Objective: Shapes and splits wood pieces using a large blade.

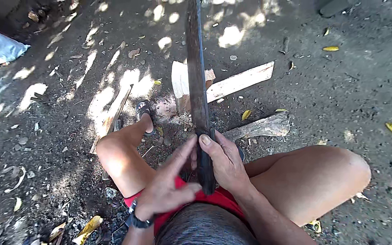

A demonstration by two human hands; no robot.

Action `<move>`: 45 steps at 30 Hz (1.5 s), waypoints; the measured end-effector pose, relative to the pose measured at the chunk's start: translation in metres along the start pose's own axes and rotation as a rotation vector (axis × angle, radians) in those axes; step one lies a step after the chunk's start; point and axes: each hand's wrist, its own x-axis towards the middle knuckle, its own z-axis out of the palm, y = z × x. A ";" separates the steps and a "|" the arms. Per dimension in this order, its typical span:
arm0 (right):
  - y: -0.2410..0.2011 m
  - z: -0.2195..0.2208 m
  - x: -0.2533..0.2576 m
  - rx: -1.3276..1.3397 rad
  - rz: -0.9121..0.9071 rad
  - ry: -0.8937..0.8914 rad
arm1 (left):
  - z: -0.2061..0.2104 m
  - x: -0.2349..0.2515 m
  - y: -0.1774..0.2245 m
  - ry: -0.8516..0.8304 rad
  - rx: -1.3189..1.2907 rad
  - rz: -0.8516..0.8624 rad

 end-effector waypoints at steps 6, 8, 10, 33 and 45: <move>0.016 -0.008 0.000 -0.102 -0.035 0.061 | -0.065 0.075 -0.025 0.237 0.349 -0.087; 0.019 -0.010 -0.001 -0.117 -0.009 0.068 | -0.068 0.105 -0.033 0.183 0.397 -0.082; 0.019 -0.008 0.002 -0.136 0.036 0.057 | -0.071 0.135 -0.042 0.126 0.355 -0.026; 0.003 -0.012 0.015 -0.394 0.155 0.014 | 0.064 0.019 -0.041 0.258 0.209 -0.011; -0.001 -0.013 0.019 -0.740 -0.017 -0.015 | 0.054 0.026 -0.039 0.350 0.185 -0.010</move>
